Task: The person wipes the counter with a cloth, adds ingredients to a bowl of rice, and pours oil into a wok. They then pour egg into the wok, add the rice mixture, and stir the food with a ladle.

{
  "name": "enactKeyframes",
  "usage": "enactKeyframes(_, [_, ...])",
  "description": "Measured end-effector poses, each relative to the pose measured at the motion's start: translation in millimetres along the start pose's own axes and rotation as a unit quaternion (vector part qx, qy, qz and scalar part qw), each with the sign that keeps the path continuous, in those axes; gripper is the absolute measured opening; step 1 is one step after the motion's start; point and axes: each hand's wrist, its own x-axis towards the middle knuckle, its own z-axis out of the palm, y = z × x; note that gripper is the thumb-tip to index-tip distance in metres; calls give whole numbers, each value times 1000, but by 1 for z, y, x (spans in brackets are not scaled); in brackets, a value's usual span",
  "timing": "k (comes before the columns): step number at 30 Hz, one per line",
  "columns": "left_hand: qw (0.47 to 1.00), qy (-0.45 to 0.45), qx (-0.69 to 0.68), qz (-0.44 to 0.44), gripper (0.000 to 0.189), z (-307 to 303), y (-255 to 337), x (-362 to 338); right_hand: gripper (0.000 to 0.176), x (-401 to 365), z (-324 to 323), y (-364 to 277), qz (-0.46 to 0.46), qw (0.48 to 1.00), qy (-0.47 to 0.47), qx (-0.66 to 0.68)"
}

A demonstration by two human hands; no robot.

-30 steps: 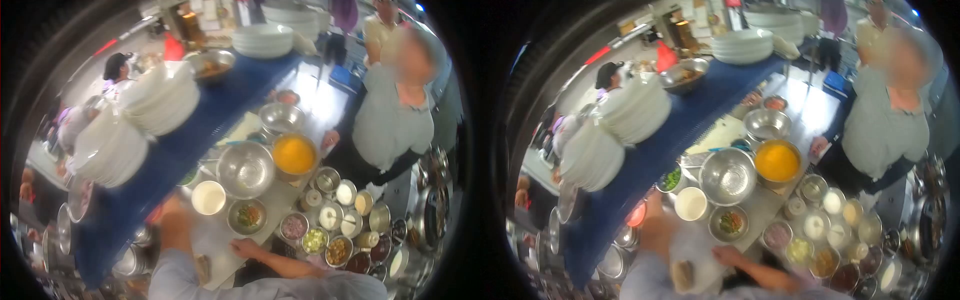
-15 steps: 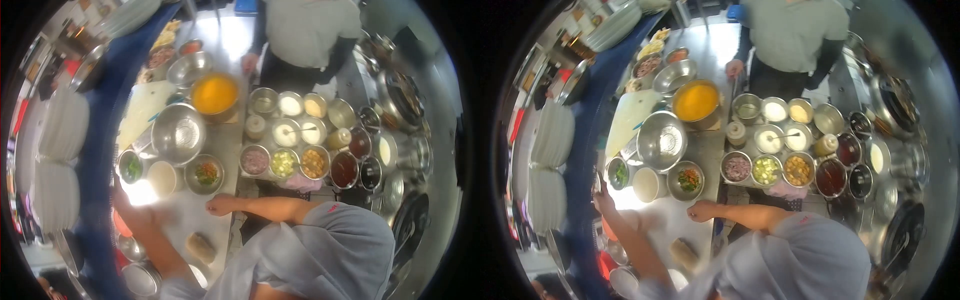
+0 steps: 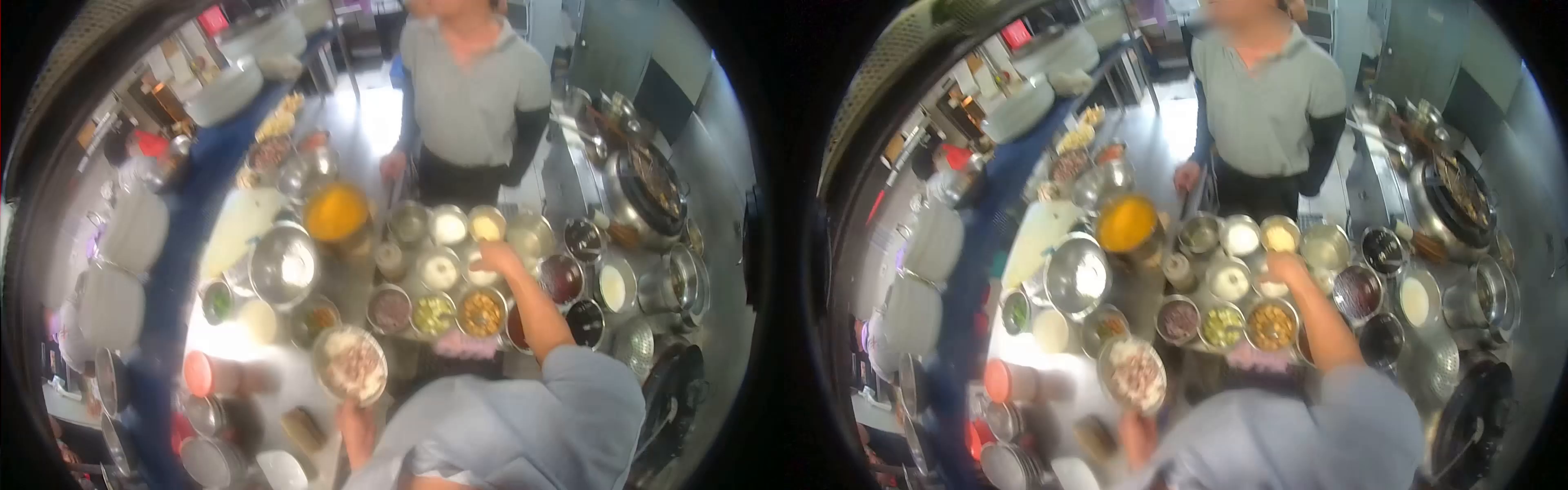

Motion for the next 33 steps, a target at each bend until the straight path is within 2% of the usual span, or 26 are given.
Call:
enactKeyframes(1, [982, -32, -174, -60, 22, 13, 11, -5, 58, -13, -3, -2, -39, 999, 7, 28])
enactKeyframes(2, [932, -43, -337, -128, 24, 26, 21, -10, 50, 1, 15, 6, -96, 995, -10, 35])
enactKeyframes(3, [839, -66, -497, -212, 28, 35, 35, -4, 45, 7, 25, 6, -94, 984, -35, 149])
enactKeyframes(4, [713, -57, -629, -305, 32, 45, 48, 1, 39, 17, 47, 13, -125, 969, 64, 205])
enactKeyframes(5, [673, -64, -662, -323, 37, 44, 65, 7, 33, 2, 28, -5, -62, 945, 50, 316])
enactKeyframes(6, [676, -69, -656, -329, 40, 50, 71, 11, 30, -8, 25, -18, -58, 907, 112, 402])
enactKeyframes(9, [685, -90, -639, -339, 46, 64, 82, 11, 26, 11, 44, -36, -105, 896, 148, 406])
enactKeyframes(10, [688, -97, -633, -342, 46, 63, 83, 12, 27, 9, 42, -37, -136, 923, 136, 335])
enactKeyframes(11, [691, -105, -627, -344, 46, 62, 84, 12, 27, 2, 39, -33, -140, 924, 153, 321])
enactKeyframes(13, [703, -109, -609, -350, 45, 53, 87, 12, 28, -37, -8, -35, -147, 927, 187, 290])
enactKeyframes(14, [702, -114, -607, -355, 43, 46, 84, 14, 29, -29, -7, -26, -141, 895, 205, 369])
enactKeyframes(17, [731, -133, -570, -351, 42, 44, 53, 17, 28, 6, -18, -6, -86, 894, 260, 354])
enactKeyframes(19, [757, -131, -540, -344, 43, 44, 43, 18, 29, 25, -21, -8, -64, 901, 230, 361])
enactKeyframes(23, [745, -77, -567, -344, 43, 51, 44, 15, 32, 89, 1, -2, -31, 901, 213, 377])
enactKeyframes(26, [778, -87, -537, -314, 44, 50, 55, 12, 33, 105, 11, -5, -1, 902, 222, 369])
enactKeyframes(29, [724, -65, -583, -362, 47, 42, 70, 12, 30, 121, 18, 0, -5, 902, 221, 371])
enactKeyframes(33, [719, -62, -593, -358, 47, 44, 66, 10, 28, 88, -4, -3, 12, 868, 202, 454])
